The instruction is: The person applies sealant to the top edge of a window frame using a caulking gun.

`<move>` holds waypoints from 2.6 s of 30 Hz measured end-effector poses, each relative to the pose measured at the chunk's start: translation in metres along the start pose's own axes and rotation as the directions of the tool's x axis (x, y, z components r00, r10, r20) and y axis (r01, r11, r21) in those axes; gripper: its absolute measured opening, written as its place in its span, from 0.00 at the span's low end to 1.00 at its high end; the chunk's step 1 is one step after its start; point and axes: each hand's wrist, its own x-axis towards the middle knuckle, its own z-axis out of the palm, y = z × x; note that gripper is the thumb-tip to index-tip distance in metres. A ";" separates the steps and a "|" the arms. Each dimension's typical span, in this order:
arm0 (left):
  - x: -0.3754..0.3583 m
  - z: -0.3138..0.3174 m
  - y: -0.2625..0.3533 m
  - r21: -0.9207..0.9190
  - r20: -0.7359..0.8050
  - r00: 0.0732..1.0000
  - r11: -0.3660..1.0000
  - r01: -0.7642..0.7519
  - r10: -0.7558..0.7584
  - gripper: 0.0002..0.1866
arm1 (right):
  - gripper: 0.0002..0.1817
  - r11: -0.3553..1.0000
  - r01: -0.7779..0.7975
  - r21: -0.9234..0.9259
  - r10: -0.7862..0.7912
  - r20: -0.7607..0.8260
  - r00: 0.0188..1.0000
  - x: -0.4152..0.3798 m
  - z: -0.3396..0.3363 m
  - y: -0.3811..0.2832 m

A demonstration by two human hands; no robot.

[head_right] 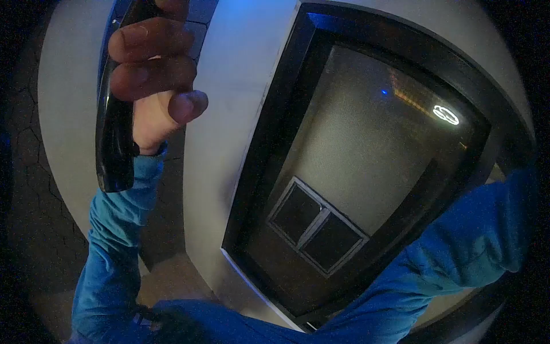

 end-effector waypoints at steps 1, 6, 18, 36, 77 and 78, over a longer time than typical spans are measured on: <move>0.004 -0.002 0.004 0.004 0.041 0.999 1.000 -0.029 0.029 0.19 | 0.16 1.000 -0.026 -0.010 0.026 -0.012 1.000 -0.002 -0.021 -0.010; 0.012 0.021 -0.022 -0.010 -0.113 0.981 0.987 -0.160 0.158 0.25 | 0.22 0.989 -0.143 -0.040 0.139 -0.102 0.985 -0.032 -0.076 -0.048; -0.276 0.079 -0.203 -0.518 -0.742 0.474 0.854 0.046 -0.475 0.29 | 0.37 0.631 -0.618 0.469 0.776 -0.362 0.516 -0.236 0.233 -0.091; -0.372 0.312 -0.307 -0.061 -0.596 0.588 0.761 0.646 -0.547 0.26 | 0.34 0.133 -0.974 0.181 0.714 -0.699 -0.032 -0.370 0.429 -0.415; -0.613 0.213 -0.399 -0.154 -0.742 0.553 0.899 0.411 -0.379 0.44 | 0.46 -0.592 -0.713 0.376 0.787 0.078 -0.612 -0.657 0.638 -0.335; -0.629 0.185 -0.402 -0.267 -0.712 0.518 0.866 0.424 -0.473 0.44 | 0.47 -0.610 -0.763 0.214 0.791 0.095 -0.605 -0.682 0.633 -0.311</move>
